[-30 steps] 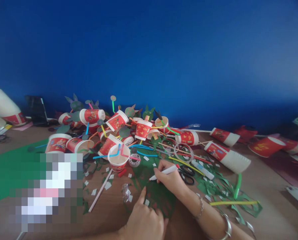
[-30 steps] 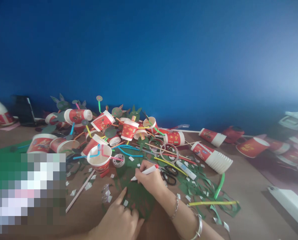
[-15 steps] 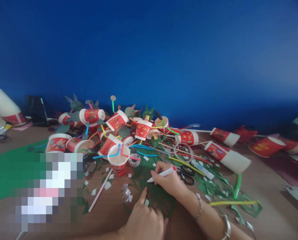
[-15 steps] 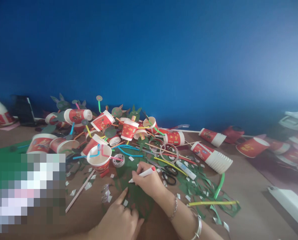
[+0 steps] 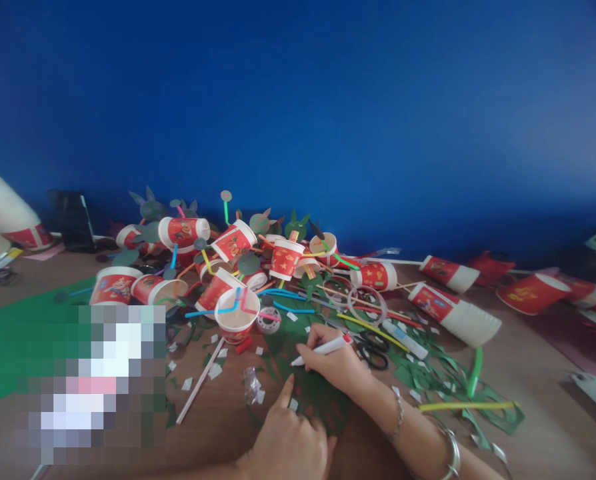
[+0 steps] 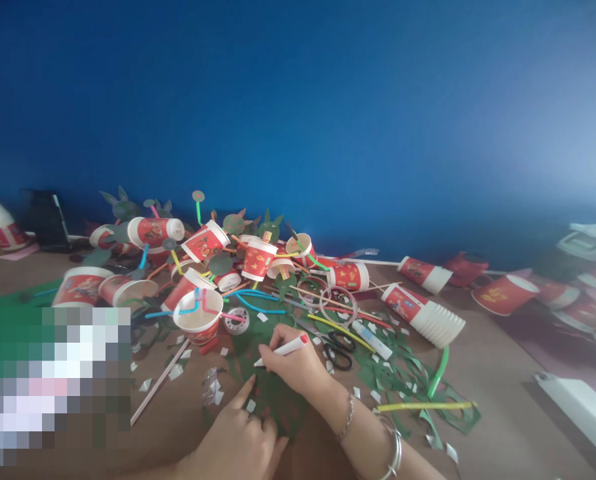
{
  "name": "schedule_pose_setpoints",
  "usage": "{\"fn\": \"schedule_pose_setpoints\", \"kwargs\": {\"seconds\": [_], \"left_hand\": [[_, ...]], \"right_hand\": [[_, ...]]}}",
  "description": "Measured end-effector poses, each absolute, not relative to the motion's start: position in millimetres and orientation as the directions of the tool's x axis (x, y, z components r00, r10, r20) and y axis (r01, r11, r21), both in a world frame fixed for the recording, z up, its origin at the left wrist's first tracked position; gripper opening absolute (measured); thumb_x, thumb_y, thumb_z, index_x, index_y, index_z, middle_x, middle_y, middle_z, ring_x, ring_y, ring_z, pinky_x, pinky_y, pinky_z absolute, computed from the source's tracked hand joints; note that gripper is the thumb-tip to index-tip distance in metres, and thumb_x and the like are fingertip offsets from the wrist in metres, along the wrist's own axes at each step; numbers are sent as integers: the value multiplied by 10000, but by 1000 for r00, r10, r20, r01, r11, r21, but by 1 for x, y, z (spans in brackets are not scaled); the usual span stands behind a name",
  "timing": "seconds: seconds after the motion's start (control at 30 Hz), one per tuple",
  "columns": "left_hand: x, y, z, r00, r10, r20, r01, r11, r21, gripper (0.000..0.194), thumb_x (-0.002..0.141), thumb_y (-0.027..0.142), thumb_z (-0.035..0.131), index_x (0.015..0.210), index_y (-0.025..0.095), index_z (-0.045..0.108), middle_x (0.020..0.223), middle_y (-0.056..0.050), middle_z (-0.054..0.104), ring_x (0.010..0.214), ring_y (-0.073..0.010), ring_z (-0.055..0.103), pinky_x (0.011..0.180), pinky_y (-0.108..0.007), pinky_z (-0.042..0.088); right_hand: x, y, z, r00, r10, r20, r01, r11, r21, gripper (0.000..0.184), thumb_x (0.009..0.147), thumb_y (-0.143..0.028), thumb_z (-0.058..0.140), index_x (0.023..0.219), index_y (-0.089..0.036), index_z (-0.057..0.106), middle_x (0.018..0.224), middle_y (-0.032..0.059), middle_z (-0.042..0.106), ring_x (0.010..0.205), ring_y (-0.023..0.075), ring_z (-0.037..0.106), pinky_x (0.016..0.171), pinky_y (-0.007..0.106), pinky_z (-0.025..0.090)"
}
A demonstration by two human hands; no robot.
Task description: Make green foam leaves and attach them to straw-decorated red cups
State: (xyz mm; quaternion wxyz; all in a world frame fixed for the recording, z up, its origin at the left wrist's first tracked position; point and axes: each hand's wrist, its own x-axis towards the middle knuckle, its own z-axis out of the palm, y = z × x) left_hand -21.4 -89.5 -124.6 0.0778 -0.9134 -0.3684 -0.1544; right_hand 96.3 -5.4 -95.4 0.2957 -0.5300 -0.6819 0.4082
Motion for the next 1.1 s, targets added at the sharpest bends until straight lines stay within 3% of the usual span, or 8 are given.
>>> {"fn": "schedule_pose_setpoints", "kwargs": {"seconds": [0.63,0.9,1.1], "left_hand": [[-21,-91,-124,694,657,294,692,-721,-24,368,860,348,506,586,139,635,458,-29,636,380,-151,587,892,-424,421],[-22,-89,-124,708,627,326,676,-734,-57,327,827,315,550,556,145,620,446,-17,624,373,-147,581,841,-410,466],[-21,-89,-122,701,628,338,681,-730,-55,295,791,318,591,553,146,627,444,-16,623,368,-150,584,812,-405,488]], "right_hand": [[96,-5,-96,-264,964,-29,454,98,-886,232,724,-249,576,536,-210,445,459,-33,579,448,110,517,442,194,365],[99,-2,-99,-211,976,-48,331,25,-943,224,738,-281,538,557,-220,421,408,-46,545,394,104,494,418,193,352],[98,-4,-96,-245,969,-35,421,74,-904,224,725,-252,537,536,-217,421,411,-41,551,402,106,510,410,189,352]]}}
